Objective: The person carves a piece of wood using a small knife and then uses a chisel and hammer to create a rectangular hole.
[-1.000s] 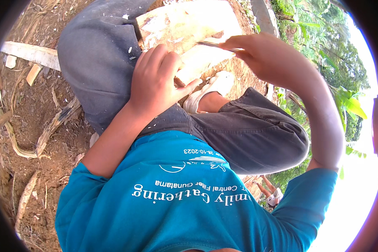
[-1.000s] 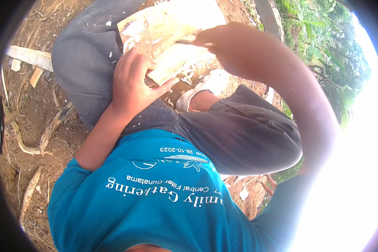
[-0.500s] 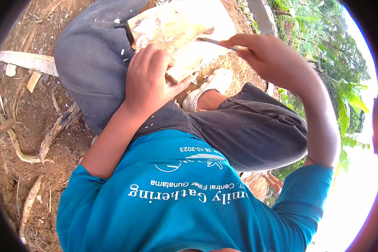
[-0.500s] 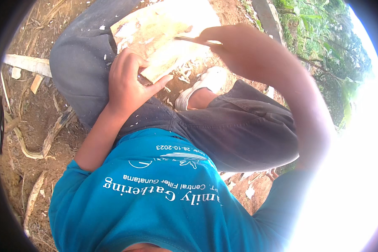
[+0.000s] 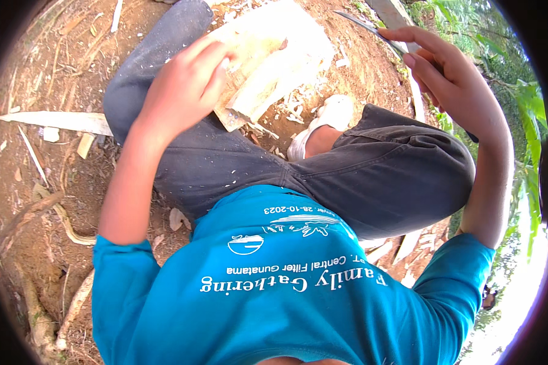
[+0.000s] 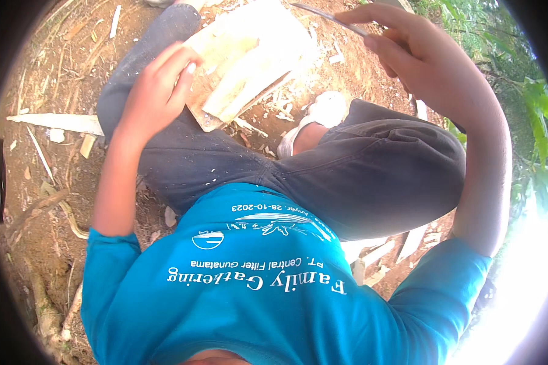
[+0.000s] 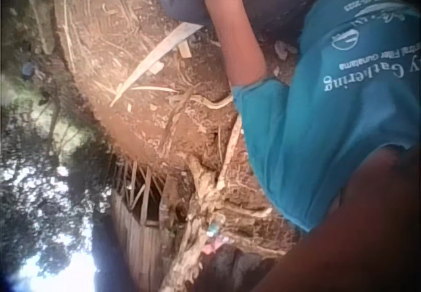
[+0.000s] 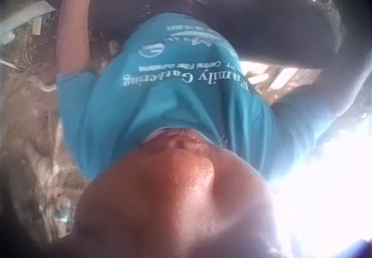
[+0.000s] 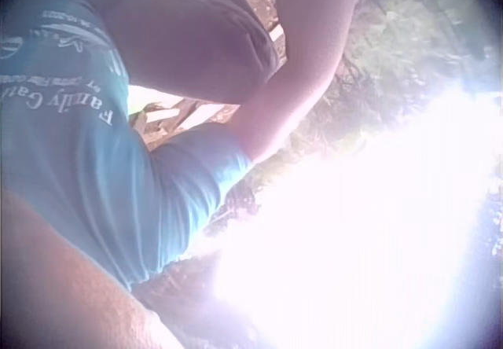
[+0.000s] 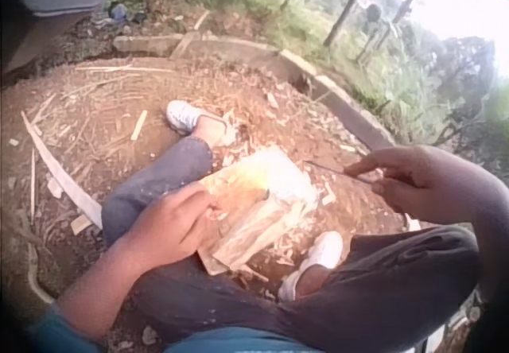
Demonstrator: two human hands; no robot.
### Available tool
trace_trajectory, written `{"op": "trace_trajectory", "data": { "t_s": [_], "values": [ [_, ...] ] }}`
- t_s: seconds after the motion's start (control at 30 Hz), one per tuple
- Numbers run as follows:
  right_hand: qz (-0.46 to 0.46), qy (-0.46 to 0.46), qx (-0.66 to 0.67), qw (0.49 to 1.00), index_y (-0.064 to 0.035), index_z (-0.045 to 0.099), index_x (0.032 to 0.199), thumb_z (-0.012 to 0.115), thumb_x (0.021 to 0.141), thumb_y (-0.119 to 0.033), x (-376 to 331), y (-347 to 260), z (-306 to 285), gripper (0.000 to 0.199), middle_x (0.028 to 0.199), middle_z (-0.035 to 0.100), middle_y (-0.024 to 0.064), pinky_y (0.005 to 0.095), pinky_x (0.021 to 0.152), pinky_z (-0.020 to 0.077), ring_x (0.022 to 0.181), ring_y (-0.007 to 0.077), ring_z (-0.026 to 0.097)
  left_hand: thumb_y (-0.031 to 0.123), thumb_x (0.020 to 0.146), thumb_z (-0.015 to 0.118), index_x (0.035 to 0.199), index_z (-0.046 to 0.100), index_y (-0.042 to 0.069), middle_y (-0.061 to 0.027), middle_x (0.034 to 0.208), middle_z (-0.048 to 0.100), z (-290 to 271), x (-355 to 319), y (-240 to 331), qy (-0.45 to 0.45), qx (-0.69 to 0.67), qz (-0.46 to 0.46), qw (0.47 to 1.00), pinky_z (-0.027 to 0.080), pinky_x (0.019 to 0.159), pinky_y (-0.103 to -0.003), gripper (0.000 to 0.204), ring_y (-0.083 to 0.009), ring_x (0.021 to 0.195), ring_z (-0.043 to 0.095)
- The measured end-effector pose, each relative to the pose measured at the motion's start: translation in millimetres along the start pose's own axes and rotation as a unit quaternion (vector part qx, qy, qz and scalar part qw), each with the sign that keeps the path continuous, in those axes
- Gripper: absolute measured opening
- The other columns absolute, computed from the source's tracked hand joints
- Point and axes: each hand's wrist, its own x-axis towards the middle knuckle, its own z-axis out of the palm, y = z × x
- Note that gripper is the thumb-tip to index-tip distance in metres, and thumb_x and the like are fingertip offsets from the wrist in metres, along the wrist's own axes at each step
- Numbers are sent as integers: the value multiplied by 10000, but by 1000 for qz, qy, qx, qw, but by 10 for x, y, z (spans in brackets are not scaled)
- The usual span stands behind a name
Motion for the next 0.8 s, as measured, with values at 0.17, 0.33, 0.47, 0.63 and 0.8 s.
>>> {"op": "trace_trajectory", "data": {
  "t_s": [0.17, 0.33, 0.47, 0.63, 0.8],
  "values": [
    [-85, -20, 3, 996, -159, 589, 1455, 505, 1107, -177, -111, 270, 27, 358, 685, 491, -39, 207, 524, 391, 562, 13, 466, 92, 938, 668, 1320, 617, 99, -163, 1351, 607, 42, 947, 149, -123, 289, 338, 887, 519, 1011, -402, 386, -293, 1234, 615],
    [83, -68, 9, 994, -101, 548, 1469, 517, 1063, -127, -140, -67, -183, 408, 804, 632, 48, 303, 588, 454, 640, 107, 556, 190, 877, 649, 1155, 721, 183, -41, 1405, 580, 478, 1475, 125, -177, 234, 474, 830, 462, 1071, -419, 287, -262, 1318, 540],
    [6, -109, 115, 987, -51, 554, 1449, 517, 1055, -93, -313, 84, -427, 398, 652, 556, 2, 292, 531, 395, 557, 82, 463, 190, 778, 771, 994, 733, 108, -32, 1227, 676, 495, 1738, 353, -324, 380, 527, 687, 516, 988, -387, 234, -251, 1198, 611],
    [-85, -55, 89, 991, -36, 550, 1446, 499, 1064, -103, -366, 333, -273, 391, 659, 561, -1, 302, 559, 408, 566, 91, 466, 150, 670, 841, 997, 709, 73, -48, 1037, 716, 188, 1753, -16, -461, 420, 328, 710, 555, 897, -397, 361, -274, 1059, 665],
    [-3, -95, 70, 993, -41, 561, 1436, 490, 1059, -132, -542, 41, -450, 395, 710, 600, 2, 312, 604, 451, 622, 101, 530, 137, 687, 868, 1090, 721, 15, -138, 1100, 736, -275, 1361, -188, -395, 235, 235, 856, 561, 946, -421, 446, -327, 1081, 698]
  ]
}}
